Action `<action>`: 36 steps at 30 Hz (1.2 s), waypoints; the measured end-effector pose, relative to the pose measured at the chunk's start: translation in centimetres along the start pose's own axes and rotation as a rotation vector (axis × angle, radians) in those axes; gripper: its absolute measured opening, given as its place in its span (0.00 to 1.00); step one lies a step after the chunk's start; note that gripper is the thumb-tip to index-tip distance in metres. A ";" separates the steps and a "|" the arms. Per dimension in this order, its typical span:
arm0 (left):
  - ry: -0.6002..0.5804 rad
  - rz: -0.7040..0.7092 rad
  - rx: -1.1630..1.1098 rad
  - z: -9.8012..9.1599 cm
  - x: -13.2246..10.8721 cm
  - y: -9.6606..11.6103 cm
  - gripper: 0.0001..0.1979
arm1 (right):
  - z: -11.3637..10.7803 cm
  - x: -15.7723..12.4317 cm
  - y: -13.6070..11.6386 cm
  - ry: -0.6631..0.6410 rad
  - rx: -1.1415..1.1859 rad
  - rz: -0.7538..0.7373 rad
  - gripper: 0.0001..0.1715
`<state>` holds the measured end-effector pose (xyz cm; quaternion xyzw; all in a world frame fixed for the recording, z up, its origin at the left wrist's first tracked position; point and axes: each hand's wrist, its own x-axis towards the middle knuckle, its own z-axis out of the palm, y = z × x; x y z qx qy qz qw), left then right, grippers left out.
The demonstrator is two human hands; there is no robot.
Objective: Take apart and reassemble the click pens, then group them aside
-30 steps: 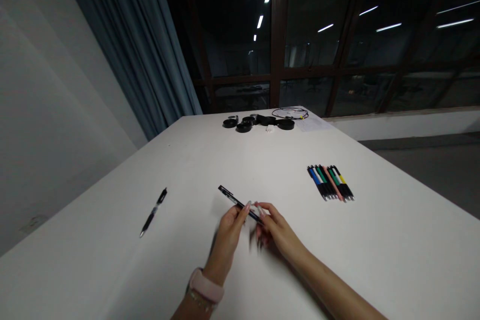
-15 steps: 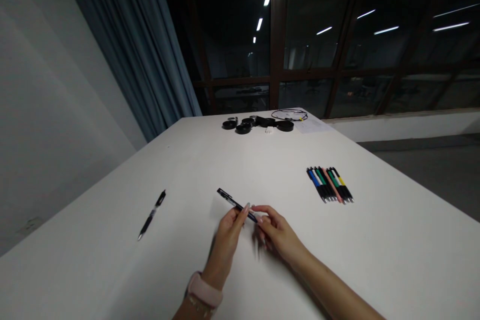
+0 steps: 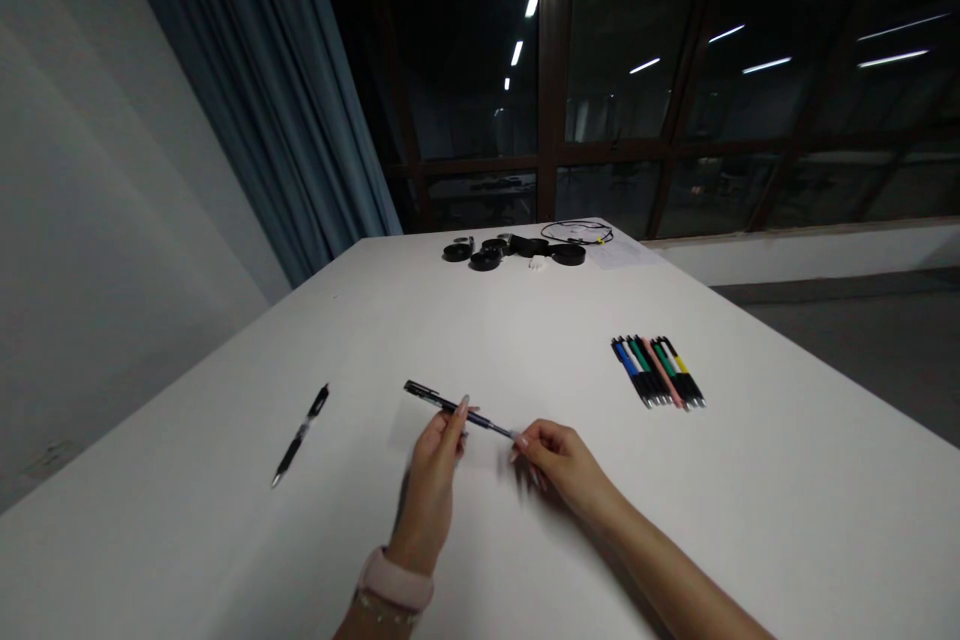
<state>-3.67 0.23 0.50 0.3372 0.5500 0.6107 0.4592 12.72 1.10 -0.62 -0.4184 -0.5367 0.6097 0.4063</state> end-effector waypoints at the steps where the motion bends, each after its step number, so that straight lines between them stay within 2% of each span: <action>1: 0.036 0.012 -0.015 -0.3 0.3 0.1 0.26 | -0.1 0.0 0.0 -0.004 -0.002 0.000 0.30; 6: 0.224 0.069 -0.040 -2.5 2.2 0.1 0.29 | -0.7 0.5 0.4 -0.002 -0.030 0.016 0.30; 9: 0.284 0.089 0.013 -3.1 2.6 0.3 0.30 | -1.3 0.7 0.6 0.075 -0.107 -0.008 0.28; 11: 0.245 0.101 0.094 -2.8 2.4 0.5 0.29 | -1.7 0.4 0.4 0.182 -0.263 -0.051 0.24; 13: 0.148 0.116 0.209 -2.3 2.0 0.5 0.29 | -2.0 0.0 -0.1 0.282 -0.504 -0.073 0.19; 17: -0.039 0.187 0.436 -1.4 1.6 -0.5 0.29 | -2.1 -0.9 -1.2 0.326 -0.859 -0.038 0.14; 22: -0.112 0.245 0.683 -1.2 1.4 -2.0 0.24 | -2.0 -0.9 -1.6 0.323 -1.075 -0.065 0.14; 27: -0.144 0.334 1.007 -0.8 0.7 -1.8 0.21 | -1.8 -0.6 -1.3 0.295 -1.246 -0.103 0.13; 31: -0.153 0.421 1.220 -0.3 0.3 -1.4 0.18 | -1.4 -0.5 -1.0 0.262 -1.308 -0.126 0.13; 36: -0.184 0.482 1.351 0.2 0.2 -1.5 0.18 | -1.2 -0.7 -0.8 0.219 -1.295 -0.162 0.14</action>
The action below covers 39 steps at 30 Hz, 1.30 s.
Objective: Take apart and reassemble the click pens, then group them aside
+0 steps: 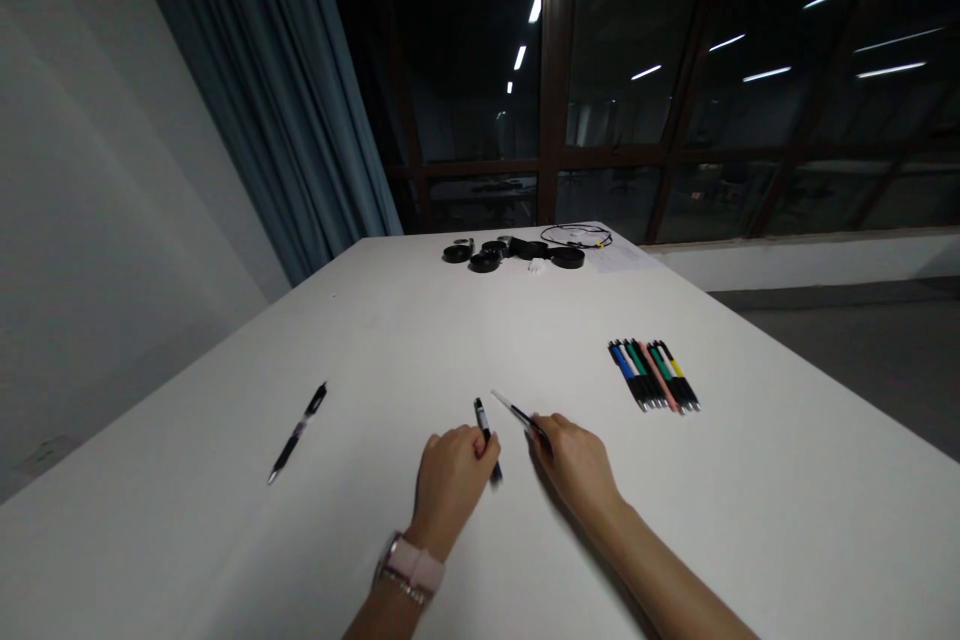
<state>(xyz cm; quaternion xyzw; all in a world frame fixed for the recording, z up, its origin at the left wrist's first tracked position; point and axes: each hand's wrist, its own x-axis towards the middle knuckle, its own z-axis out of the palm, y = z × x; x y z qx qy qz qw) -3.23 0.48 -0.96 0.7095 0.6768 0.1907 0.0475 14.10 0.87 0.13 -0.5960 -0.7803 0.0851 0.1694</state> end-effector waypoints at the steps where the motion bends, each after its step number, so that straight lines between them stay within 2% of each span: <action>1: -0.003 0.009 0.018 0.0 0.0 0.1 0.17 | 0.0 -0.1 0.0 -0.006 -0.002 -0.004 0.15; 8: 0.008 0.072 0.121 0.1 0.4 0.8 0.19 | 0.3 -0.4 -0.6 -0.066 -0.068 -0.044 0.19; 15: 0.046 0.092 0.121 0.1 0.3 0.5 0.17 | -0.4 -0.7 -0.7 -0.043 0.090 -0.031 0.16; 19: 0.149 0.134 0.079 0.0 0.2 0.5 0.08 | -0.9 -0.5 -0.1 0.000 0.187 0.049 0.15; 22: 0.240 0.200 0.054 0.5 0.1 0.4 0.10 | -1.1 -0.2 0.6 0.013 0.203 0.128 0.12; 25: 0.280 0.278 0.041 1.2 -0.3 0.4 0.15 | -0.9 0.1 1.2 0.044 0.248 0.130 0.09; 29: 0.194 0.392 0.058 1.6 -0.8 0.5 0.23 | -0.3 0.3 1.5 0.059 0.334 0.111 0.11; 33: 0.098 0.469 0.039 1.4 -1.0 0.8 0.22 | 0.1 0.4 1.5 0.048 0.392 0.089 0.13; 39: 0.040 0.476 -0.087 0.7 -1.0 1.2 0.19 | 0.3 0.3 1.8 0.046 0.411 0.088 0.12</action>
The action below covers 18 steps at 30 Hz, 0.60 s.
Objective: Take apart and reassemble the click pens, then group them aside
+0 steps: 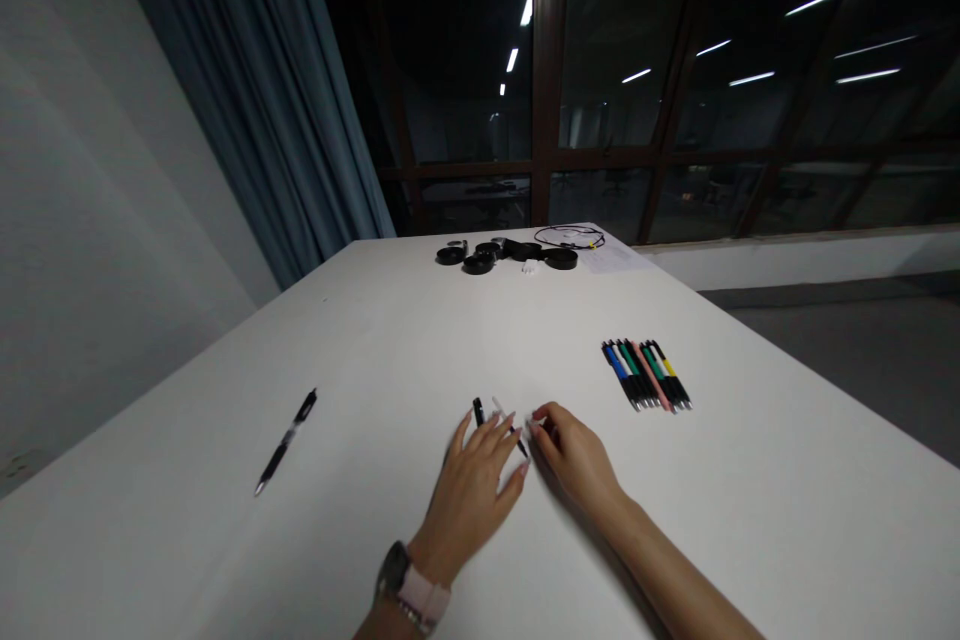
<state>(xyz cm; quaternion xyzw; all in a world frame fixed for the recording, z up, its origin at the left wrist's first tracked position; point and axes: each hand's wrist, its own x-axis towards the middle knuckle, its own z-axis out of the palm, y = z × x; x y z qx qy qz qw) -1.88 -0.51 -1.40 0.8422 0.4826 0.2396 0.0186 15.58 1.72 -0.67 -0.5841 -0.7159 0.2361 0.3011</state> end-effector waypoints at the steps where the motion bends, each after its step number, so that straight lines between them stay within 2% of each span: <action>1: -0.008 -0.002 -0.015 0.0 0.0 0.0 0.19 | 0.0 0.0 0.1 -0.001 0.004 0.003 0.12; 7: -0.013 0.016 -0.017 -0.1 0.0 -0.1 0.17 | -0.1 0.0 0.1 -0.008 -0.027 -0.010 0.09; 10: 0.066 0.021 0.029 -0.3 0.1 -0.4 0.16 | -0.1 -0.1 -0.1 0.022 -0.096 -0.037 0.07; 14: 0.194 -0.176 0.101 -0.8 0.0 -1.2 0.10 | 0.1 -0.3 -0.3 0.028 -0.200 -0.062 0.07; 16: 0.179 -0.280 0.157 -1.2 -0.2 -1.8 0.07 | 0.3 -0.4 -0.4 0.018 -0.234 -0.078 0.07; 18: 0.139 -0.342 0.211 -1.6 -0.3 -2.5 0.09 | 0.7 -0.4 -0.5 0.014 -0.269 -0.098 0.09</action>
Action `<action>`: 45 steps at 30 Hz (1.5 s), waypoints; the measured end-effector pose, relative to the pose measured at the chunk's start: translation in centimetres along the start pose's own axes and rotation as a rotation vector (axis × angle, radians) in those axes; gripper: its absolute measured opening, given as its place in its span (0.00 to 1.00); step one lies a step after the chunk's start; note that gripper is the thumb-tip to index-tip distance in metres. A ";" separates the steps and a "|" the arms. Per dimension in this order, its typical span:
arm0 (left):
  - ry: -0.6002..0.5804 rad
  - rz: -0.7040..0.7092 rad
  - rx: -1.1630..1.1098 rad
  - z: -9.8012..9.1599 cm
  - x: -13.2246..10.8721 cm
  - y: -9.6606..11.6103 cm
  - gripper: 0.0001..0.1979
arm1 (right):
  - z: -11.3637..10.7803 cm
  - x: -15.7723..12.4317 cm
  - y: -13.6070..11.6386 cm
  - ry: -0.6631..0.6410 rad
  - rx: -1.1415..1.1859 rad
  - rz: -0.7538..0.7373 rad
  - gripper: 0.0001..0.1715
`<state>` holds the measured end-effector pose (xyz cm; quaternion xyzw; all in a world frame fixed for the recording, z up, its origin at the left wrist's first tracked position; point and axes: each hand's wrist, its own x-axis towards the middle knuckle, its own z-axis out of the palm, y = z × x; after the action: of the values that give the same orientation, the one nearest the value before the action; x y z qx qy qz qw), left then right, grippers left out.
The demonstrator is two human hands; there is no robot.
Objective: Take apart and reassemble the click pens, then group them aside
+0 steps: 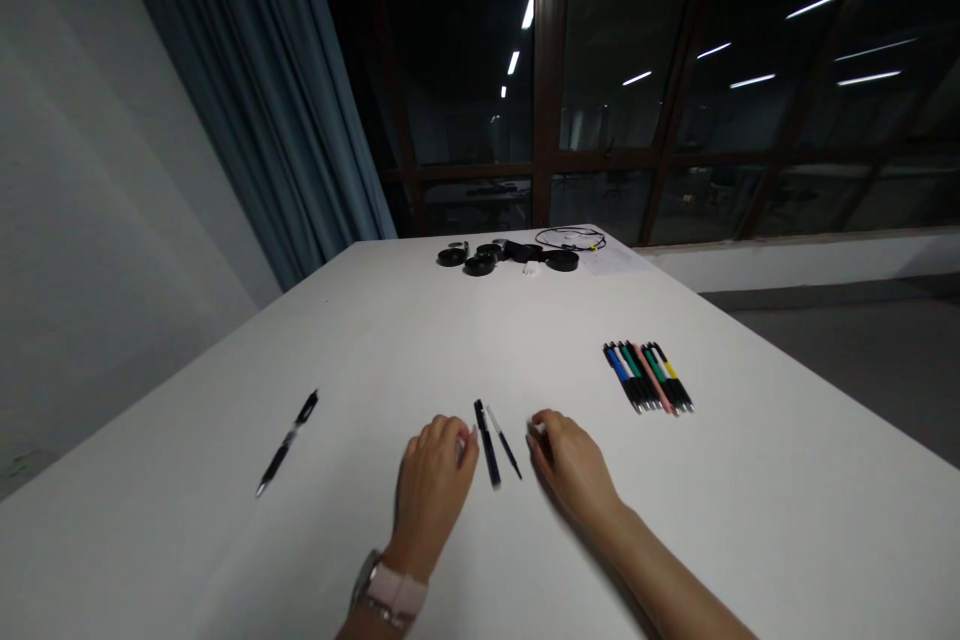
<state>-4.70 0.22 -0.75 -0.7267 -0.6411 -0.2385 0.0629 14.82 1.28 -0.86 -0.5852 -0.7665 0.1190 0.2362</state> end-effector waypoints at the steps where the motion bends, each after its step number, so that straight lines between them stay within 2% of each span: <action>1: -0.019 -0.015 0.022 -0.1 0.1 -0.3 0.11 | 0.2 0.0 -0.1 0.000 -0.017 -0.010 0.09; 5: -0.080 -0.063 0.046 -0.2 0.3 -1.2 0.13 | 0.6 0.0 -0.2 0.014 -0.073 -0.046 0.08; 9: -0.110 -0.084 0.048 -0.1 0.3 -1.4 0.13 | -0.1 -0.1 -0.1 0.034 -0.074 -0.050 0.06; 16: -0.097 -0.088 0.058 -0.2 0.3 -1.7 0.13 | -3.0 0.7 1.3 0.178 -0.025 0.176 0.15; 21: -0.113 -0.090 0.063 -0.4 0.3 -1.7 0.13 | -3.1 0.9 2.0 0.199 -0.004 0.221 0.19; 27: -0.121 0.013 0.149 0.1 0.0 0.4 0.16 | -1.7 0.4 0.8 0.295 0.059 0.081 0.26; 32: -0.152 0.042 0.145 0.3 0.0 1.9 0.17 | -0.2 -0.3 -0.7 0.189 -0.017 -0.100 0.26; 37: -0.192 0.004 0.123 -0.2 -0.1 1.3 0.13 | 1.2 -0.7 -2.9 0.084 -0.215 -0.255 0.30; 41: -0.219 -0.025 0.125 -0.2 -0.1 0.5 0.13 | 1.9 -0.7 -4.5 0.019 -0.357 -0.256 0.32; 45: -0.221 -0.017 0.141 -0.1 0.1 0.3 0.17 | 2.2 -0.6 -5.0 0.005 -0.376 -0.271 0.29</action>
<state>-4.48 0.16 -0.54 -0.7370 -0.6653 -0.1117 0.0407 9.62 -0.55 -0.63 -0.5109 -0.8463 -0.0602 0.1385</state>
